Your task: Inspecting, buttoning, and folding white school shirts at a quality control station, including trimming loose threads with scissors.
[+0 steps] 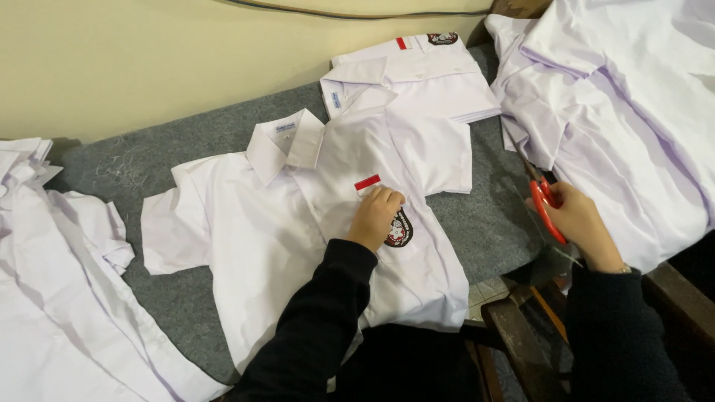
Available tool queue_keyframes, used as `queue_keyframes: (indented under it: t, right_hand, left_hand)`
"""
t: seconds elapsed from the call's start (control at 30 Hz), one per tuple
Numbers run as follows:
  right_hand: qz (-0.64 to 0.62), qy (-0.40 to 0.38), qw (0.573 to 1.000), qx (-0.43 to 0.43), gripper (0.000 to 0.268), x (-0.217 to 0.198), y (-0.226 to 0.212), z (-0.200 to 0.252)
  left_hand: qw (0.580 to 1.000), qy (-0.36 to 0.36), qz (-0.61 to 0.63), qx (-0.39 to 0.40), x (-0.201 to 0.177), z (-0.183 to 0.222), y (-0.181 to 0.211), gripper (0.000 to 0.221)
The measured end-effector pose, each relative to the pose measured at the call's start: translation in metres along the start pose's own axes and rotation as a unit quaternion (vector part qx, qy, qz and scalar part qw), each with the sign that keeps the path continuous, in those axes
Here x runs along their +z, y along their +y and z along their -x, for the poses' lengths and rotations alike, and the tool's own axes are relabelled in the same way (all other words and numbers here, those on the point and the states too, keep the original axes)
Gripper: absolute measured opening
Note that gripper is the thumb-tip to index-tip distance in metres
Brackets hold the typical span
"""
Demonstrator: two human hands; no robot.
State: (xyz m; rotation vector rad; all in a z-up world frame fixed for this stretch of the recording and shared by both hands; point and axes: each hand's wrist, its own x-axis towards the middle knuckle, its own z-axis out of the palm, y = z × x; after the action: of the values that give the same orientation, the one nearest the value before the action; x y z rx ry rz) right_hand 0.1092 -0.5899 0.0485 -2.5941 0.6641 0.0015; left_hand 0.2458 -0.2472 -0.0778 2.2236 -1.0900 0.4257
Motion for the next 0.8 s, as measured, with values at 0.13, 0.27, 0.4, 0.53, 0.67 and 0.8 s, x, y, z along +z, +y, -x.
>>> queue_keyframes:
  t: [0.13,0.27,0.4,0.53,0.67,0.8]
  right_hand:
    - [-0.032,-0.027,0.999,-0.03,0.034,0.007,-0.039,0.051]
    - [0.009,-0.067,0.998,0.011,0.057,0.025,-0.055,0.085]
    - [0.1,-0.1,0.989,0.034,0.061,0.011,-0.11,0.123]
    - [0.186,-0.117,0.975,0.013,0.06,0.023,-0.118,0.13]
    - [0.241,-0.074,0.967,-0.037,0.058,0.049,-0.101,0.123]
    - [0.258,-0.03,0.962,-0.081,0.06,0.071,-0.087,0.11]
  left_hand:
    - [1.0,-0.008,-0.019,-0.002,0.001,0.0,-0.001,0.009]
    - [0.995,-0.021,-0.085,-0.037,0.015,0.002,-0.004,0.011]
    - [0.994,-0.028,-0.088,-0.06,0.008,0.002,0.0,0.01]
    - [0.994,-0.024,-0.079,-0.071,0.017,0.002,-0.007,0.011]
    - [0.993,-0.011,-0.1,-0.068,0.017,0.002,-0.007,0.012]
    - [0.992,-0.018,-0.107,-0.067,0.018,0.001,-0.007,0.012]
